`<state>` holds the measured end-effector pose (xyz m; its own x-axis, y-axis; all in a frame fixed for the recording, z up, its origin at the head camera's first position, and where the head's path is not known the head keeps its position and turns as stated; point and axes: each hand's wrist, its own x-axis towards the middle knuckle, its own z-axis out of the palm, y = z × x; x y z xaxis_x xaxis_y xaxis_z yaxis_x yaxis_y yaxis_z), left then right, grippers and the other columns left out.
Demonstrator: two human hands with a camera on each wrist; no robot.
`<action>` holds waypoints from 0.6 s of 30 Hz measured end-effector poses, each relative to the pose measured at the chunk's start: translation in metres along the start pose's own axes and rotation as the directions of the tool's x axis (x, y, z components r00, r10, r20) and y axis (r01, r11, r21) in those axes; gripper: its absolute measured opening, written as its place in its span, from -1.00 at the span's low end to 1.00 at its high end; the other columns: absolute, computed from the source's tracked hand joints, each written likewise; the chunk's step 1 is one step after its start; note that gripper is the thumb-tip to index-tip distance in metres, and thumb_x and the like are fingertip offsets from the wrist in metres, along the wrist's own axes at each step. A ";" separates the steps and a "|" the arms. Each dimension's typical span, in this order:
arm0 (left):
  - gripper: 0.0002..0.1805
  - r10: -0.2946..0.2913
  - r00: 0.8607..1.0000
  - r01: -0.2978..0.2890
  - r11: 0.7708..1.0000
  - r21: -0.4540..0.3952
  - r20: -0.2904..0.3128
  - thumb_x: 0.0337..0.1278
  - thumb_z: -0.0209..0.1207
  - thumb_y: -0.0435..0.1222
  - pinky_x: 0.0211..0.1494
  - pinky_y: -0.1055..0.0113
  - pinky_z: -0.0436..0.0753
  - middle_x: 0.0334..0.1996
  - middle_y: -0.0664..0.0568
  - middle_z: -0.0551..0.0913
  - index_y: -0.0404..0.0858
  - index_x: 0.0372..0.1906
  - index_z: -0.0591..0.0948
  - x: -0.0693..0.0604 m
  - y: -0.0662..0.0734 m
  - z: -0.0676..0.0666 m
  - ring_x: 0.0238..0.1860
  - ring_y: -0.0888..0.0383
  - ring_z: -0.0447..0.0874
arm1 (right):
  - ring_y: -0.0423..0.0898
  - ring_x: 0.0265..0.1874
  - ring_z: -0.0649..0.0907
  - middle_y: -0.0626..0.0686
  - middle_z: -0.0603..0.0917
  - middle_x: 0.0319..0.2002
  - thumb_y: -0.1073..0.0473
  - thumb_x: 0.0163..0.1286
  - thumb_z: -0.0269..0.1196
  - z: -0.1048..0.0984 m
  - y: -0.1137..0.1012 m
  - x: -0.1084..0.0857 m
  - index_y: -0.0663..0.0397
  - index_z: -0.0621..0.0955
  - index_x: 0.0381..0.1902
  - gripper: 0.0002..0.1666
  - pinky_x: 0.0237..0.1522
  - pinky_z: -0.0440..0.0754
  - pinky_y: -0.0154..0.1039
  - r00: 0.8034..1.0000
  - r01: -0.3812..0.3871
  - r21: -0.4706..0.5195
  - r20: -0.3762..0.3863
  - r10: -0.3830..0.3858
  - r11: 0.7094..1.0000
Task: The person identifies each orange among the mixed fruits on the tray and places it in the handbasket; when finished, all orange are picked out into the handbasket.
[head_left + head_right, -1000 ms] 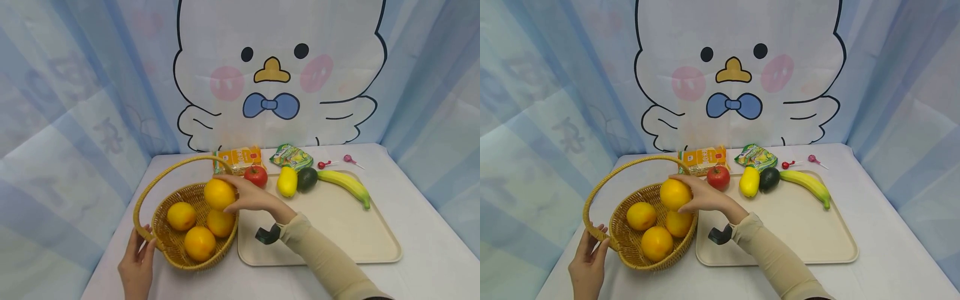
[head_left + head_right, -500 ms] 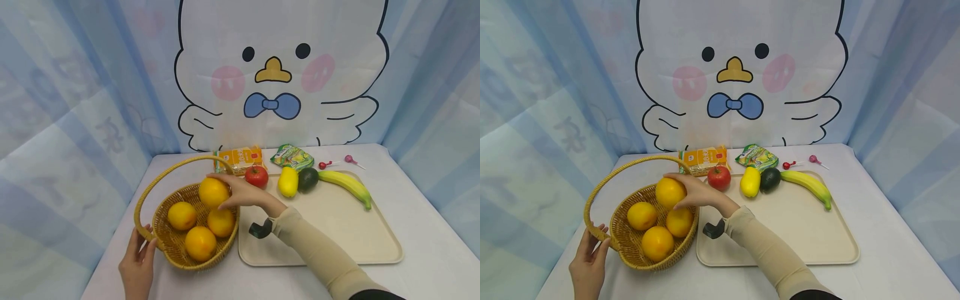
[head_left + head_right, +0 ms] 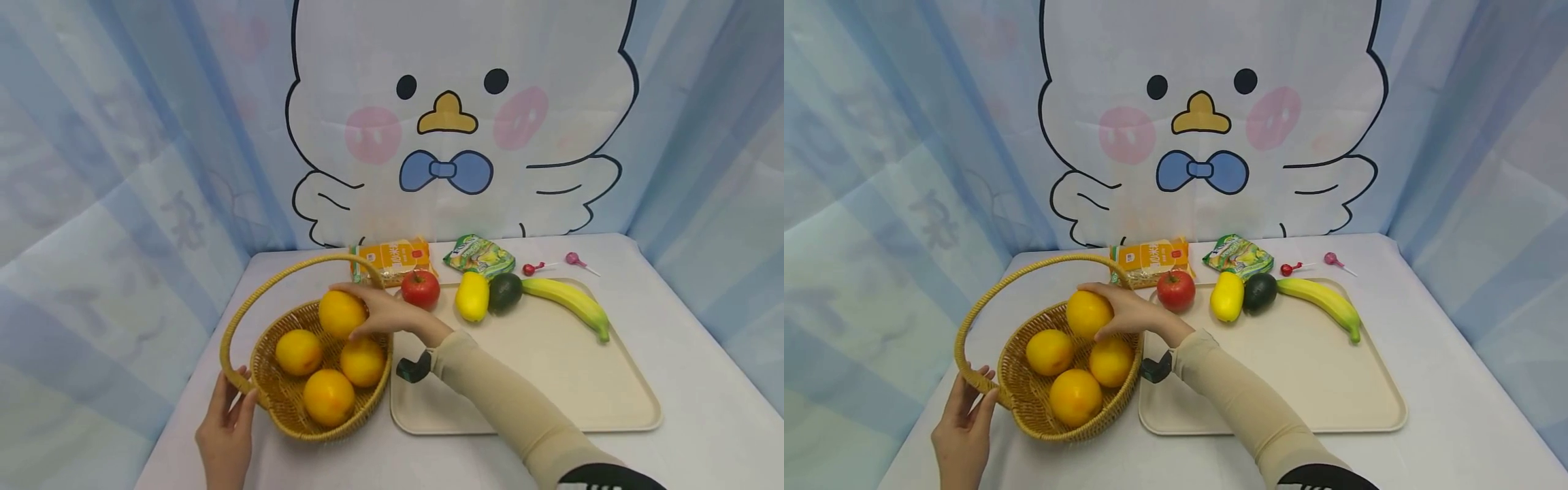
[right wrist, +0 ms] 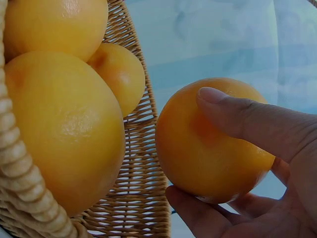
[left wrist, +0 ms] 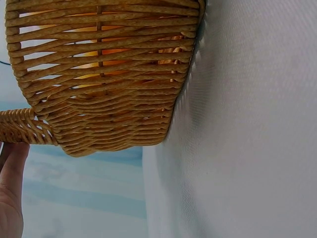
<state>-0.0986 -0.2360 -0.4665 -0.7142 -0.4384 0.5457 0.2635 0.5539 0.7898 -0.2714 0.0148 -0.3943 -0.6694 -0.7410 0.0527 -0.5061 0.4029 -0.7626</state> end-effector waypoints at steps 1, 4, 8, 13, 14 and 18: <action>-0.30 0.009 1.000 -0.009 1.000 -0.007 0.000 0.04 0.22 -0.55 0.00 0.76 0.58 0.04 0.38 0.57 -0.08 0.33 0.38 0.000 -0.001 0.000 0.01 0.60 0.53 | -0.07 0.33 0.34 -0.09 0.24 0.43 0.15 0.07 0.44 0.000 0.001 0.001 -0.33 0.16 0.44 0.05 0.45 0.33 -0.05 1.000 -0.007 0.002 0.002 0.007 1.000; -0.29 0.032 0.999 -0.032 0.999 -0.024 0.001 0.02 0.22 -0.57 -0.01 0.74 0.59 0.05 0.33 0.58 -0.11 0.32 0.38 -0.001 -0.002 0.001 0.01 0.57 0.55 | -0.06 0.34 0.33 -0.08 0.22 0.44 0.17 0.09 0.43 0.002 0.005 0.005 -0.35 0.15 0.44 0.04 0.46 0.32 -0.06 0.999 -0.030 0.019 0.013 0.029 0.999; -0.29 0.047 0.999 -0.047 0.999 -0.026 -0.004 0.02 0.21 -0.59 -0.01 0.73 0.60 0.05 0.29 0.59 -0.13 0.32 0.39 -0.002 -0.001 0.000 0.02 0.56 0.55 | -0.07 0.30 0.36 -0.07 0.23 0.43 0.19 0.09 0.43 0.006 0.008 0.011 -0.35 0.14 0.44 0.05 0.44 0.36 -0.08 0.999 -0.046 0.027 0.019 0.045 0.999; -0.30 0.057 0.998 -0.058 0.998 -0.027 -0.011 0.01 0.21 -0.61 -0.02 0.74 0.60 0.05 0.27 0.61 -0.16 0.31 0.40 -0.001 0.000 0.000 0.01 0.56 0.55 | -0.05 0.28 0.39 -0.06 0.23 0.43 0.19 0.09 0.43 0.007 0.009 0.018 -0.31 0.14 0.44 0.05 0.40 0.41 -0.09 0.998 -0.055 0.012 0.023 0.054 0.998; -0.30 0.054 0.998 -0.054 0.998 -0.026 -0.011 0.01 0.21 -0.60 -0.02 0.74 0.59 0.05 0.28 0.61 -0.15 0.31 0.40 0.000 0.001 0.000 0.01 0.56 0.55 | -0.05 0.28 0.38 -0.05 0.23 0.44 0.18 0.09 0.43 0.008 0.009 0.019 -0.29 0.15 0.44 0.04 0.41 0.40 -0.08 0.998 -0.053 0.010 0.027 0.053 0.999; -0.30 0.062 0.998 -0.062 0.998 -0.021 -0.010 0.01 0.21 -0.61 -0.02 0.75 0.59 0.05 0.26 0.61 -0.16 0.31 0.40 0.001 0.000 0.000 0.01 0.57 0.55 | -0.03 0.31 0.35 -0.01 0.21 0.44 0.17 0.09 0.43 0.009 0.012 0.024 -0.23 0.16 0.44 0.02 0.43 0.37 -0.07 0.998 -0.051 0.002 0.044 0.051 0.999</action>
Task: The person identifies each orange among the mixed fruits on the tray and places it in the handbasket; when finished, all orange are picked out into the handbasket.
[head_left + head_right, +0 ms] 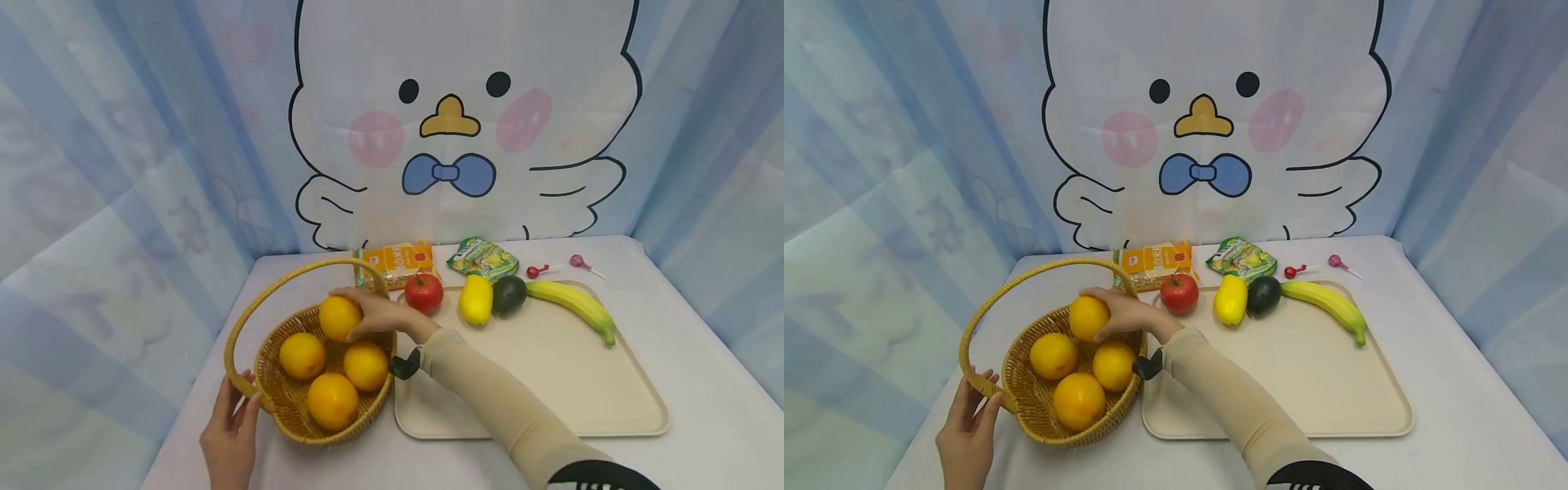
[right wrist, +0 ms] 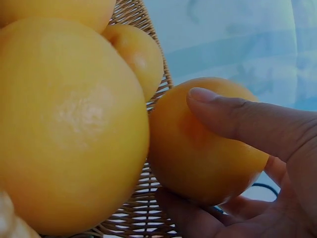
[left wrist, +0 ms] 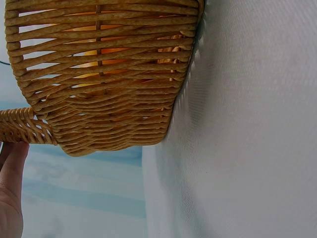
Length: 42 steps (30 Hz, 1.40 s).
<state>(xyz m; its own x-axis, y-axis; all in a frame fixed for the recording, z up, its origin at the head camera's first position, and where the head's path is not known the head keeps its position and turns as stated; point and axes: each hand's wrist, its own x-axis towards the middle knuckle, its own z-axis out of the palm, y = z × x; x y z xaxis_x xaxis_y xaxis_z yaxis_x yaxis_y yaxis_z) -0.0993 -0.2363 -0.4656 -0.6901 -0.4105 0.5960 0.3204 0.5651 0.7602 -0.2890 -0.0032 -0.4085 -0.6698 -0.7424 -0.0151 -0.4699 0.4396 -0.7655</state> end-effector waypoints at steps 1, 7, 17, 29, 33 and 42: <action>-0.30 0.001 1.000 -0.001 1.000 0.001 0.000 0.01 0.21 -0.61 -0.02 0.75 0.59 0.05 0.27 0.61 -0.15 0.31 0.40 0.000 0.000 0.000 0.01 0.57 0.55 | -0.03 0.32 0.34 0.00 0.20 0.44 0.17 0.09 0.42 0.001 0.001 0.001 -0.23 0.16 0.43 0.02 0.43 0.36 -0.06 1.000 -0.007 0.002 0.007 0.007 1.000; -0.30 0.008 1.000 -0.008 1.000 -0.007 0.003 0.01 0.21 -0.60 -0.01 0.73 0.60 0.04 0.36 0.59 -0.15 0.31 0.41 0.000 -0.002 -0.001 0.01 0.56 0.55 | -0.01 0.32 0.33 0.04 0.17 0.45 0.20 0.09 0.41 0.004 0.003 0.004 -0.25 0.15 0.44 0.03 0.43 0.35 -0.04 0.998 -0.043 0.028 0.038 0.042 0.999; -0.31 -0.050 0.999 0.050 0.999 0.016 0.006 0.06 0.21 -0.54 0.00 0.74 0.59 0.02 0.43 0.55 -0.06 0.32 0.39 -0.001 0.002 -0.001 0.01 0.56 0.55 | -0.04 0.30 0.34 0.02 0.25 0.42 0.22 0.10 0.40 0.008 0.004 0.007 -0.22 0.17 0.44 0.01 0.45 0.32 -0.08 0.997 -0.036 -0.014 0.068 0.037 0.999; -0.31 -0.029 1.000 0.030 1.000 -0.005 0.011 0.04 0.21 -0.57 0.00 0.74 0.59 0.04 0.37 0.58 -0.13 0.32 0.39 -0.001 0.002 -0.001 0.01 0.54 0.56 | -0.02 0.25 0.39 0.07 0.35 0.35 0.19 0.10 0.40 0.015 -0.001 0.012 -0.22 0.18 0.43 -0.01 0.40 0.37 -0.08 0.993 -0.092 -0.034 0.077 0.094 0.995; -0.31 -0.029 1.000 0.029 1.000 -0.009 0.010 0.03 0.21 -0.58 0.00 0.74 0.59 0.04 0.35 0.59 -0.15 0.32 0.40 -0.001 0.001 -0.001 0.01 0.56 0.56 | -0.03 0.26 0.39 0.05 0.34 0.37 0.22 0.08 0.40 0.020 0.001 0.016 -0.20 0.19 0.44 0.00 0.41 0.36 -0.10 0.994 -0.087 -0.019 0.069 0.088 0.996; -0.31 -0.064 0.998 0.064 0.998 0.017 0.012 0.07 0.21 -0.54 0.00 0.71 0.60 0.02 0.35 0.59 -0.04 0.32 0.39 0.000 0.005 -0.001 -0.01 0.60 0.55 | -0.03 0.30 0.37 0.01 0.28 0.41 0.27 0.10 0.37 0.023 0.006 0.019 -0.18 0.20 0.43 -0.02 0.44 0.33 -0.10 0.992 -0.085 0.033 0.095 0.082 0.996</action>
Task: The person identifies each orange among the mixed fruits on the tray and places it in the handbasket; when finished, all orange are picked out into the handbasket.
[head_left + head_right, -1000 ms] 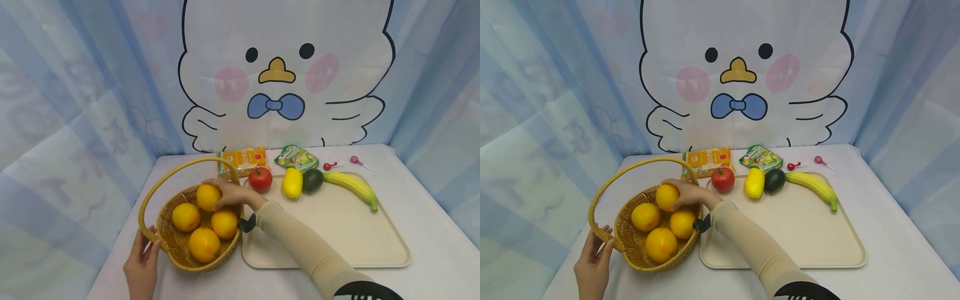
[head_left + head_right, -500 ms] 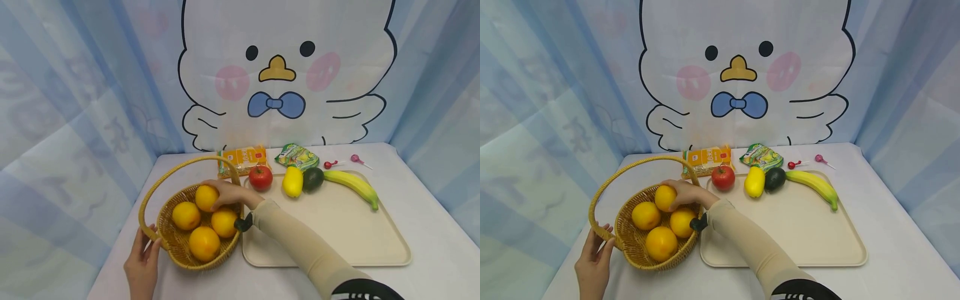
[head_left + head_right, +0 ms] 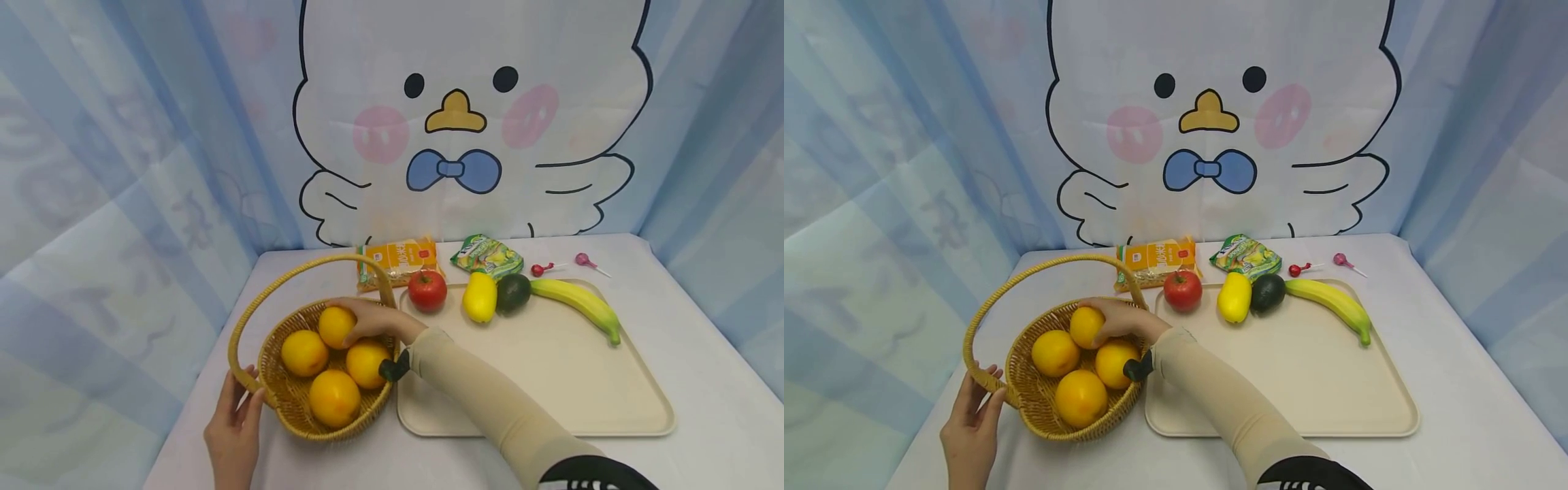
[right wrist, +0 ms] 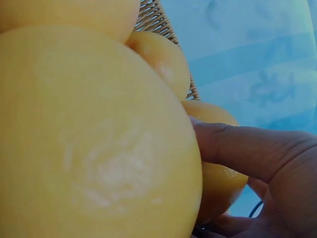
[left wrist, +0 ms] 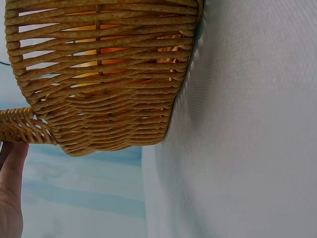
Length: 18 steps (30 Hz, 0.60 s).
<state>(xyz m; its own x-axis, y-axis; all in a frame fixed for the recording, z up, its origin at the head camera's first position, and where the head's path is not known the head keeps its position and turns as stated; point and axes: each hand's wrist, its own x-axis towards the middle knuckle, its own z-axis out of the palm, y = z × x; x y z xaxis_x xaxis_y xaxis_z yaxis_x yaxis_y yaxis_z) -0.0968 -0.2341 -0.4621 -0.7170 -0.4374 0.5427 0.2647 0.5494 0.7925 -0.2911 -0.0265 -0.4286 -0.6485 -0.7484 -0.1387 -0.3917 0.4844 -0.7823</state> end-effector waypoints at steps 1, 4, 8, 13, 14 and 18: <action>-0.31 -0.002 1.000 0.002 1.000 0.009 0.001 0.07 0.21 -0.53 0.00 0.71 0.60 0.03 0.33 0.60 -0.02 0.32 0.39 0.000 0.000 0.000 -0.01 0.60 0.54 | -0.03 0.30 0.36 0.01 0.27 0.41 0.27 0.11 0.37 0.000 0.000 0.000 -0.18 0.20 0.43 -0.03 0.44 0.31 -0.10 1.000 0.001 -0.001 0.007 -0.001 1.000; -0.31 -0.008 1.000 0.007 1.000 0.025 0.005 0.08 0.21 -0.51 0.00 0.71 0.60 0.03 0.30 0.60 0.01 0.33 0.38 0.000 0.000 0.000 0.00 0.61 0.53 | -0.02 0.33 0.33 0.01 0.26 0.42 0.28 0.11 0.36 0.000 0.002 0.001 -0.20 0.19 0.44 -0.03 0.47 0.26 -0.07 0.999 -0.002 -0.002 0.033 0.002 1.000; -0.30 0.012 1.000 -0.012 1.000 0.016 0.003 0.07 0.21 -0.53 0.00 0.73 0.59 0.03 0.33 0.59 -0.03 0.33 0.38 0.000 -0.001 0.000 0.00 0.59 0.54 | 0.00 0.35 0.30 0.03 0.26 0.42 0.30 0.10 0.36 -0.002 0.003 -0.001 -0.22 0.21 0.43 -0.02 0.49 0.20 -0.02 0.998 -0.024 0.017 0.063 0.023 1.000; -0.30 0.038 0.999 -0.038 0.999 0.000 0.001 0.04 0.22 -0.56 0.00 0.73 0.59 0.03 0.38 0.58 -0.10 0.32 0.39 0.000 -0.004 0.000 0.00 0.58 0.55 | -0.01 0.36 0.29 0.03 0.29 0.40 0.34 0.15 0.31 -0.003 0.005 -0.002 -0.18 0.29 0.40 -0.14 0.50 0.22 -0.06 0.997 -0.045 0.032 0.063 0.043 0.998; -0.30 0.039 0.999 -0.039 0.999 -0.001 0.000 0.03 0.22 -0.56 0.00 0.73 0.59 0.03 0.39 0.58 -0.11 0.32 0.39 0.000 -0.004 0.001 0.00 0.58 0.55 | -0.01 0.37 0.30 0.03 0.30 0.40 0.35 0.16 0.30 -0.003 0.005 -0.002 -0.16 0.31 0.39 -0.16 0.49 0.24 -0.07 0.997 -0.044 0.025 0.060 0.042 0.999; -0.30 0.029 1.000 -0.029 1.000 0.009 -0.005 0.04 0.22 -0.55 0.00 0.73 0.59 0.02 0.42 0.56 -0.07 0.32 0.39 0.000 -0.005 0.001 0.00 0.57 0.56 | -0.02 0.37 0.30 0.04 0.31 0.40 0.38 0.18 0.27 -0.005 0.004 -0.003 -0.13 0.33 0.38 -0.19 0.47 0.30 -0.09 0.998 -0.029 -0.027 0.052 0.030 0.999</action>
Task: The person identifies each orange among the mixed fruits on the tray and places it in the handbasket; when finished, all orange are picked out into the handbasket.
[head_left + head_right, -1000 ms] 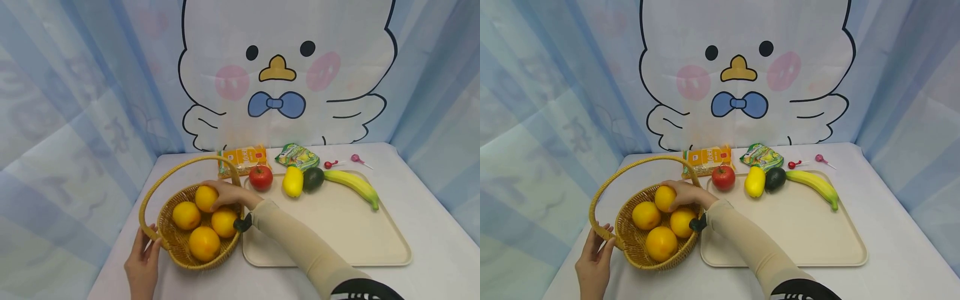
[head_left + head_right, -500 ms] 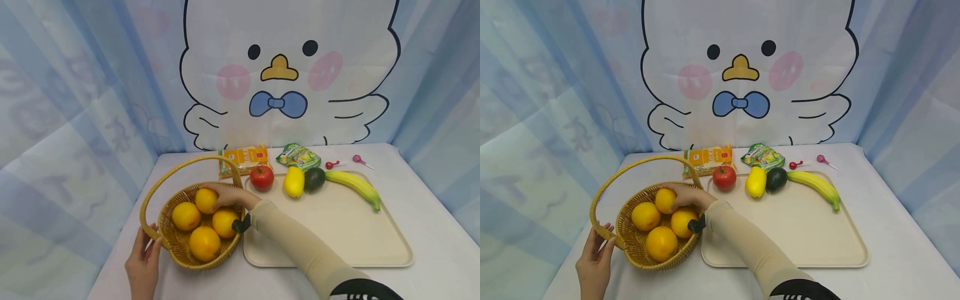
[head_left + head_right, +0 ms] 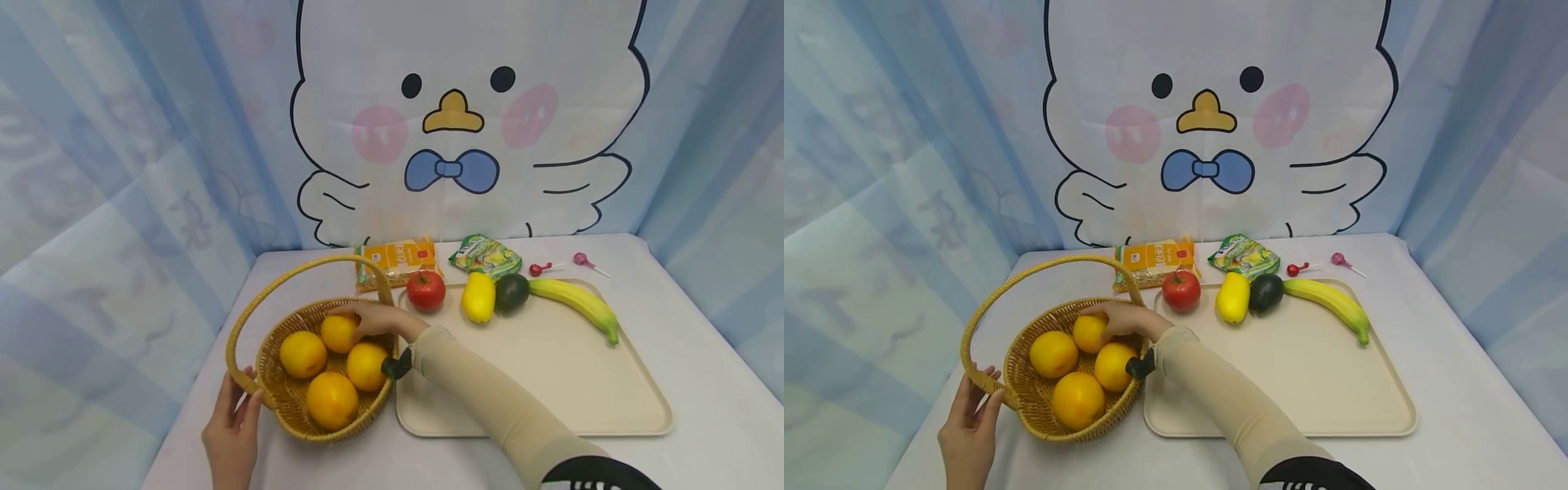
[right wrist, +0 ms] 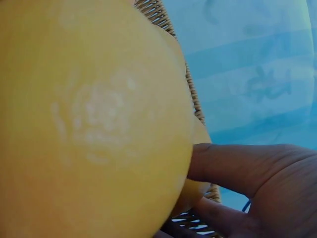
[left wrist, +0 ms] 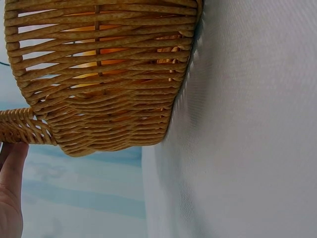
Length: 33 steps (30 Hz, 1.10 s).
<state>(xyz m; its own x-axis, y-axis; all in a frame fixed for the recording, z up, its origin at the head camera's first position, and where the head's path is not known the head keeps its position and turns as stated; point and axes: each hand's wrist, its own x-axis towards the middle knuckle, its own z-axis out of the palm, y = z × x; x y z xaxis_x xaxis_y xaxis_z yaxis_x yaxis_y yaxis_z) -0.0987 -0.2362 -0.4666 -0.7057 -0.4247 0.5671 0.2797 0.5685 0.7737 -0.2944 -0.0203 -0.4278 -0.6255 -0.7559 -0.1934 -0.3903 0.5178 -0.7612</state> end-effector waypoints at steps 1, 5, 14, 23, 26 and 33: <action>-0.30 -0.005 1.000 0.005 1.000 0.003 0.000 0.05 0.22 -0.54 0.00 0.73 0.59 0.02 0.43 0.56 -0.06 0.32 0.39 0.000 0.000 0.000 0.00 0.57 0.55 | -0.02 0.37 0.30 0.04 0.30 0.40 0.37 0.19 0.27 0.000 -0.001 0.000 -0.12 0.32 0.38 -0.19 0.47 0.30 -0.09 1.000 0.003 -0.015 -0.002 -0.003 1.000; -0.31 -0.019 1.000 0.019 1.000 0.012 0.002 0.08 0.21 -0.52 0.00 0.72 0.59 0.02 0.45 0.55 -0.01 0.32 0.38 0.000 0.000 0.000 0.01 0.55 0.56 | -0.01 0.38 0.29 0.04 0.28 0.42 0.30 0.19 0.29 -0.003 -0.005 -0.003 -0.11 0.32 0.38 -0.20 0.49 0.27 -0.08 1.000 -0.001 -0.042 -0.018 0.000 0.999; -0.31 -0.006 1.000 0.006 1.000 -0.005 0.001 0.06 0.21 -0.55 0.00 0.75 0.58 0.03 0.41 0.57 -0.07 0.32 0.39 -0.001 0.001 0.000 0.01 0.58 0.54 | -0.03 0.42 0.24 0.00 0.26 0.43 0.23 0.26 0.28 -0.009 -0.009 -0.009 -0.13 0.26 0.42 -0.21 0.53 0.19 -0.08 1.000 -0.004 0.015 -0.018 0.004 1.000; -0.30 -0.045 0.999 0.045 0.999 0.013 0.005 0.09 0.21 -0.51 0.00 0.76 0.58 0.04 0.33 0.58 0.02 0.33 0.37 0.000 0.001 0.000 0.01 0.58 0.54 | 0.02 0.41 0.27 0.00 0.27 0.43 0.18 0.28 0.27 -0.012 -0.008 -0.010 -0.14 0.25 0.42 -0.22 0.49 0.29 -0.07 1.000 0.004 0.053 -0.029 -0.002 0.999; -0.30 -0.052 0.999 0.052 0.998 0.021 0.006 0.10 0.20 -0.50 0.00 0.76 0.57 0.05 0.29 0.59 0.05 0.33 0.37 0.000 0.001 0.000 0.02 0.59 0.53 | 0.04 0.41 0.27 0.01 0.27 0.42 0.19 0.29 0.27 -0.013 -0.008 -0.010 -0.13 0.26 0.41 -0.23 0.49 0.29 -0.05 1.000 0.003 0.065 -0.030 -0.001 0.998; -0.30 -0.062 0.998 0.062 0.998 0.028 0.008 0.11 0.20 -0.48 0.00 0.77 0.57 0.05 0.30 0.59 0.07 0.33 0.35 0.000 0.003 0.001 0.01 0.60 0.52 | 0.05 0.40 0.28 0.04 0.28 0.42 0.18 0.29 0.26 -0.014 -0.008 -0.012 -0.11 0.26 0.41 -0.24 0.48 0.29 -0.05 1.000 0.008 0.063 -0.029 -0.006 0.998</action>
<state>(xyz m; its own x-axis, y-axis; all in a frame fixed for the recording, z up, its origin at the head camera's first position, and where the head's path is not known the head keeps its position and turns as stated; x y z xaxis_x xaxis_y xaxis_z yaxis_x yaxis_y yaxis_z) -0.0987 -0.2339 -0.4644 -0.7270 -0.4535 0.5156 0.2172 0.5604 0.7992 -0.2931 -0.0099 -0.4109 -0.6423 -0.7472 -0.1708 -0.3523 0.4857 -0.8000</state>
